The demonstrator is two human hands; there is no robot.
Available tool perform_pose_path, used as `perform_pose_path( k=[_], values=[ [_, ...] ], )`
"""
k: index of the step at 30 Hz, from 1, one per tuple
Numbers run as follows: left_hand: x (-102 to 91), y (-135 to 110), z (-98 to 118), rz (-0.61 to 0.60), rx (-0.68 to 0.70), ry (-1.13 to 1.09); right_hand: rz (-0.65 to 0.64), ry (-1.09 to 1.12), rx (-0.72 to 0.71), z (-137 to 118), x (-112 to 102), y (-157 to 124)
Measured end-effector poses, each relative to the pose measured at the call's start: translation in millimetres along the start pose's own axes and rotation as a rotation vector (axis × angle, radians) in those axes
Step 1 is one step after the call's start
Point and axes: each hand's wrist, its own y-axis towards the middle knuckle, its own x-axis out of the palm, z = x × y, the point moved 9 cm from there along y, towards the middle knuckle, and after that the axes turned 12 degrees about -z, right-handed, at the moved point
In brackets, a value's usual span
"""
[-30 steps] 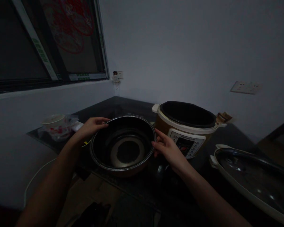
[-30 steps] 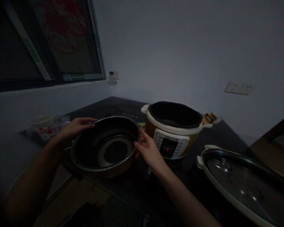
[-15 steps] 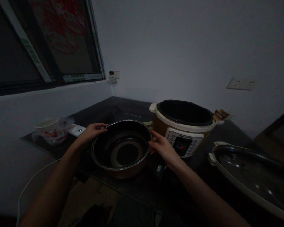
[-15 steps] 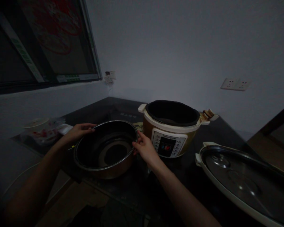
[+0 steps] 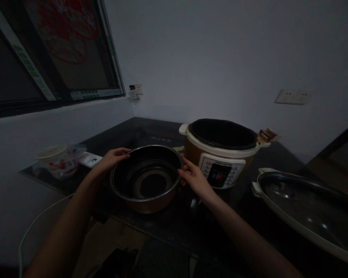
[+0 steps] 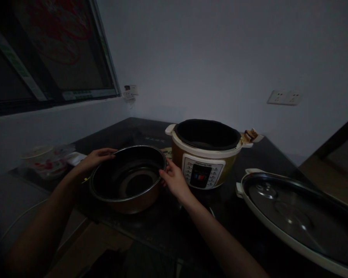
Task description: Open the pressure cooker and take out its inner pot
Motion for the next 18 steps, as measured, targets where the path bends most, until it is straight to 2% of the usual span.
perform_pose_path(
  k=[2, 4, 7, 9, 11, 13, 15, 17, 18],
  values=[
    [-2.0, 2.3, 4.3, -0.003, 0.002, 0.03, -0.019, -0.038, 0.006, -2.3, 0.1, -1.9],
    [-7.7, 1.6, 15.9, 0.055, 0.023, 0.11, -0.057, -0.1, 0.01, -8.8, -0.2, -5.9],
    [-12.3, -19.6, 62.1, 0.296, 0.182, 0.423, -0.106, -0.215, -0.003, -26.8, -4.4, -20.2],
    [5.5, -50.1, 101.7, 0.408, 0.357, 0.569, -0.131, -0.286, -0.025, -43.2, -8.0, -37.3],
    [37.0, -87.3, 135.4, 0.395, 0.538, 0.542, -0.16, -0.348, -0.034, -60.1, -9.8, -59.9],
    [80.7, -123.7, 162.9, 0.242, 0.712, 0.485, -0.171, -0.395, -0.029, -75.7, -11.8, -85.6],
    [130.9, -157.0, 182.8, -0.006, 0.902, 0.427, -0.156, -0.439, -0.024, -88.4, -15.5, -110.8],
    [182.1, -179.8, 188.4, -0.316, 1.027, 0.384, -0.106, -0.468, -0.031, -96.0, -22.6, -132.9],
    [203.1, -186.3, 187.1, -0.427, 1.06, 0.364, -0.072, -0.474, -0.036, -97.3, -27.3, -142.6]
  ],
)
